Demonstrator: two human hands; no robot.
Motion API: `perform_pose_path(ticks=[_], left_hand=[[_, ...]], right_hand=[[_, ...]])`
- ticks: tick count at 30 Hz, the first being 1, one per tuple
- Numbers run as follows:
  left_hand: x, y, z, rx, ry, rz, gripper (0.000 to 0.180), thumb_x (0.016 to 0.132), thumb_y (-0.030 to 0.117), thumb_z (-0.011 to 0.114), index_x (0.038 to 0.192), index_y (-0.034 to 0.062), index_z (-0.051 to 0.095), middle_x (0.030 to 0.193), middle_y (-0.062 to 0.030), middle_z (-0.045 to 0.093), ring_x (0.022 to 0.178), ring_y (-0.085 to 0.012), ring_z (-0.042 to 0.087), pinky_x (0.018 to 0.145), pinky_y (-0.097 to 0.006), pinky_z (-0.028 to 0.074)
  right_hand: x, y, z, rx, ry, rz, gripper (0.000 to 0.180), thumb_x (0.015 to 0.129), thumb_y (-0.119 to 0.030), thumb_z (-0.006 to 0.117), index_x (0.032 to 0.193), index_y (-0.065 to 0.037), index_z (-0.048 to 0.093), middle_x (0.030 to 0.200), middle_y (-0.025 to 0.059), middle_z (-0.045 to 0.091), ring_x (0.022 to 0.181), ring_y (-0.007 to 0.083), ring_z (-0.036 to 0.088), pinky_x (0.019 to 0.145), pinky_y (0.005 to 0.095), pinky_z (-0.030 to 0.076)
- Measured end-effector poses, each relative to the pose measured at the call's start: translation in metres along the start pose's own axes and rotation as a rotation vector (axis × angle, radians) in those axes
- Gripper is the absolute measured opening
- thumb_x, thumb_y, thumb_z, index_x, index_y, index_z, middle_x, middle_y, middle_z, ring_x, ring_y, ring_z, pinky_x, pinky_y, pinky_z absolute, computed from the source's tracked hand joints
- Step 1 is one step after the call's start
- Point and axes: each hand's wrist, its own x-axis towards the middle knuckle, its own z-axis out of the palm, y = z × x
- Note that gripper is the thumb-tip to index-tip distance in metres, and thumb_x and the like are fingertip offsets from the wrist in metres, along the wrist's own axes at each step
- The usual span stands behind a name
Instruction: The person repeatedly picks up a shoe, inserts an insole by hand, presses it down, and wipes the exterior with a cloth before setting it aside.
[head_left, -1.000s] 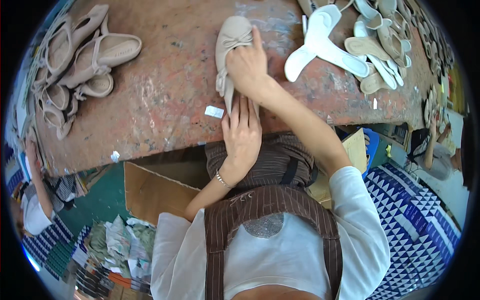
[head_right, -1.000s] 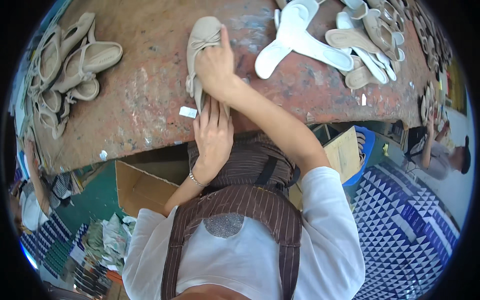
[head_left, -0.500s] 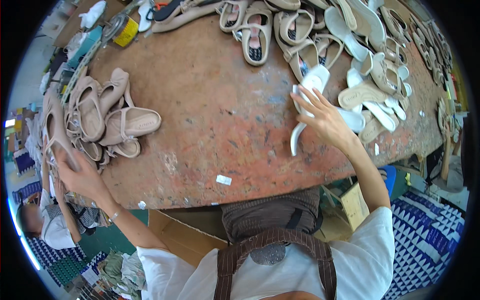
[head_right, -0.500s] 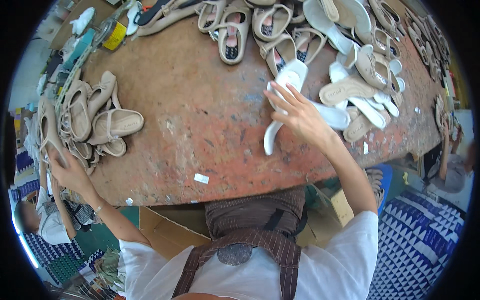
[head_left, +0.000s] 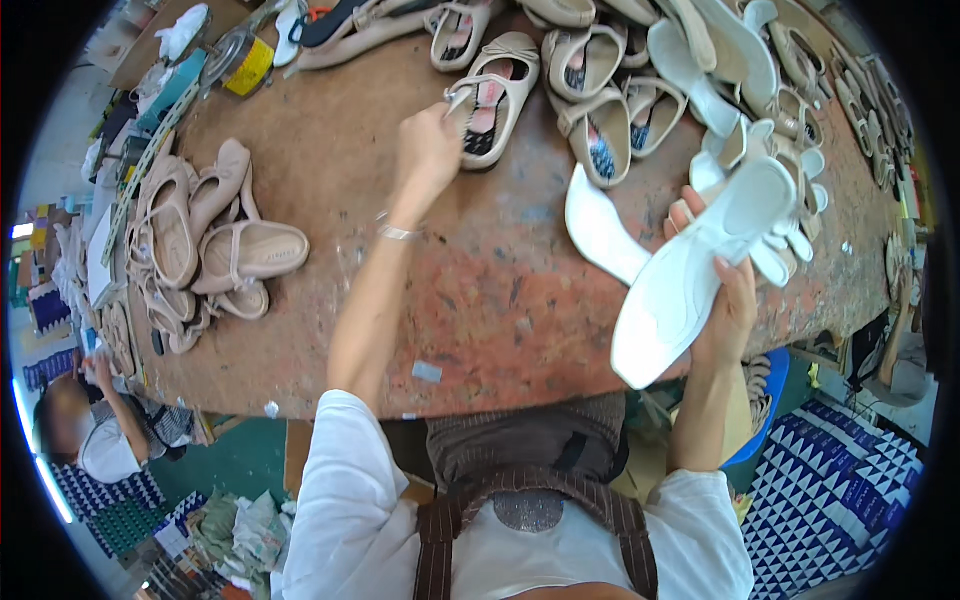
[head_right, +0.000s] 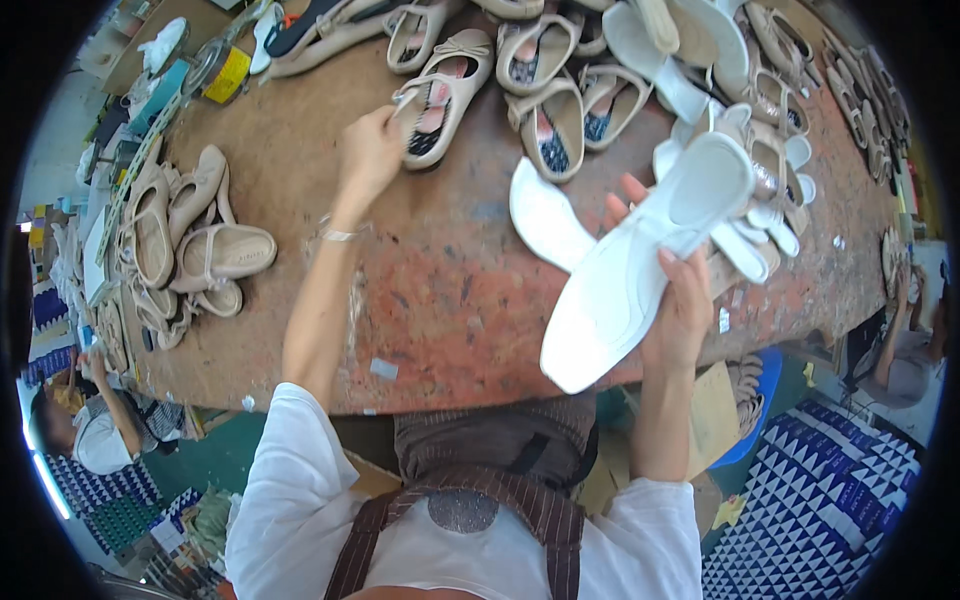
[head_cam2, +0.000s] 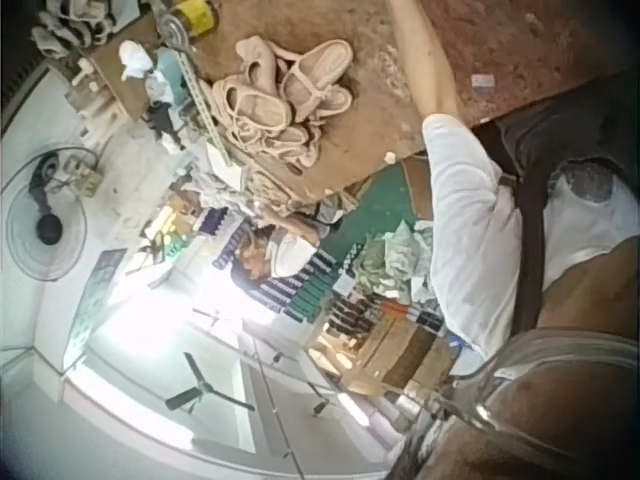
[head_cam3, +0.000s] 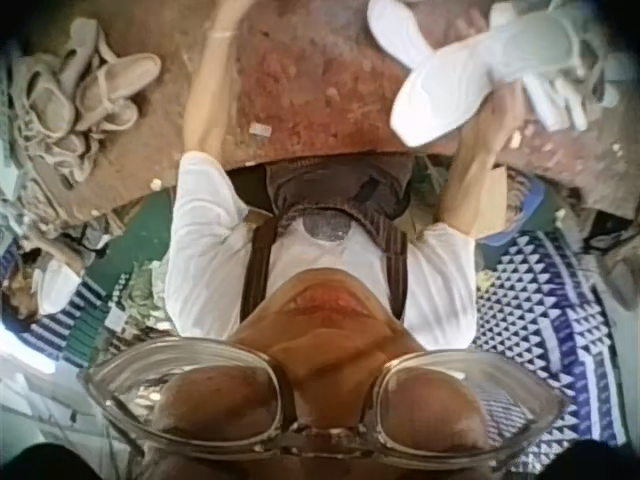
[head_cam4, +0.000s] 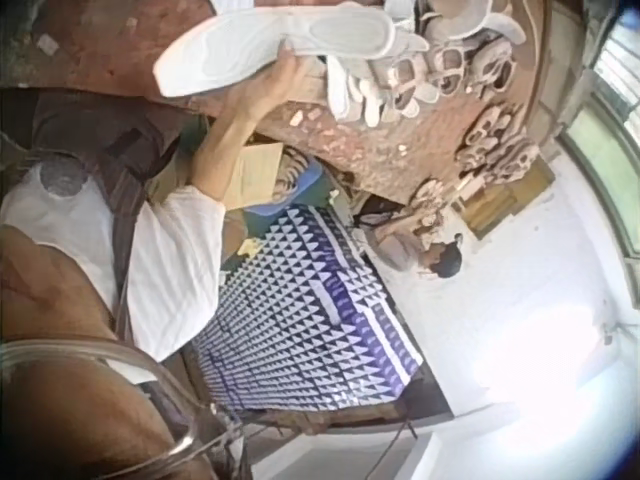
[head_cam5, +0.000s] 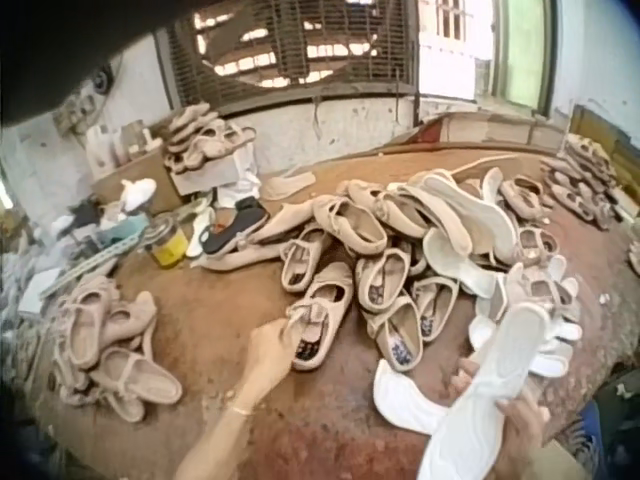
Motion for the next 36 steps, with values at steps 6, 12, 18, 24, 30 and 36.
perform_pose_path(ticks=[6, 12, 18, 24, 30, 36], left_hand=[[-0.163, -0.017, -0.116, 0.059, -0.333, -0.038, 0.020, 0.093, 0.011, 0.057, 0.106, 0.0050, 0.071, 0.100, -0.0144, 0.069, 0.092, -0.0364, 0.065, 0.077, -0.042, 0.050], [-0.276, -0.056, -0.111, 0.395, 0.138, -0.209, 0.027, 0.089, 0.023, 0.069, 0.110, 0.0064, 0.071, 0.097, -0.0135, 0.064, 0.085, -0.0342, 0.063, 0.075, -0.042, 0.050], [-0.309, -0.041, -0.075, -0.043, 0.450, -0.458, 0.054, 0.079, 0.023, 0.083, 0.121, -0.0032, 0.062, 0.096, -0.0126, 0.053, 0.064, -0.0176, 0.053, 0.062, -0.031, 0.049], [-0.306, -0.056, -0.075, -0.383, 0.329, -0.495, 0.068, 0.069, 0.017, 0.091, 0.125, -0.0060, 0.060, 0.114, -0.0104, 0.047, 0.079, -0.0125, 0.062, 0.065, -0.025, 0.058], [-0.307, -0.067, -0.074, -0.461, 0.325, -0.496, 0.066, 0.068, 0.017, 0.092, 0.122, -0.0057, 0.062, 0.113, -0.0088, 0.048, 0.077, -0.0113, 0.060, 0.065, -0.025, 0.058], [-0.299, -0.075, -0.069, -0.485, 0.405, -0.548, 0.050, 0.069, 0.014, 0.091, 0.109, -0.0058, 0.068, 0.098, -0.0055, 0.056, 0.068, -0.0085, 0.059, 0.057, -0.023, 0.052]], right_hand=[[-0.041, 0.035, -0.018, -0.310, -0.208, 0.085, 0.061, 0.106, -0.041, 0.035, 0.141, 0.007, 0.042, 0.134, 0.0176, 0.056, 0.102, 0.0178, 0.062, 0.087, 0.0293, 0.050], [-0.073, 0.058, 0.026, -1.387, -0.793, -0.621, 0.053, 0.090, -0.017, 0.061, 0.141, -0.006, 0.054, 0.117, 0.0189, 0.057, 0.116, 0.0341, 0.047, 0.100, 0.0434, 0.040], [-0.078, 0.119, 0.056, -1.306, -0.886, -0.737, 0.028, 0.070, -0.001, 0.067, 0.096, -0.005, 0.076, 0.108, 0.0109, 0.065, 0.102, 0.0275, 0.060, 0.095, 0.0420, 0.045], [-0.078, 0.169, 0.089, -1.071, -0.988, -0.509, 0.020, 0.069, -0.002, 0.068, 0.088, -0.004, 0.076, 0.108, 0.0121, 0.068, 0.099, 0.0280, 0.064, 0.089, 0.0398, 0.051], [-0.079, 0.182, 0.112, -1.051, -0.995, -0.464, 0.018, 0.072, 0.000, 0.069, 0.089, -0.002, 0.076, 0.107, 0.0122, 0.069, 0.096, 0.0286, 0.066, 0.083, 0.0380, 0.054], [-0.081, 0.187, 0.122, -1.120, -1.036, -0.356, 0.018, 0.072, 0.001, 0.068, 0.088, -0.003, 0.076, 0.101, 0.0115, 0.068, 0.091, 0.0278, 0.067, 0.077, 0.0372, 0.056]])
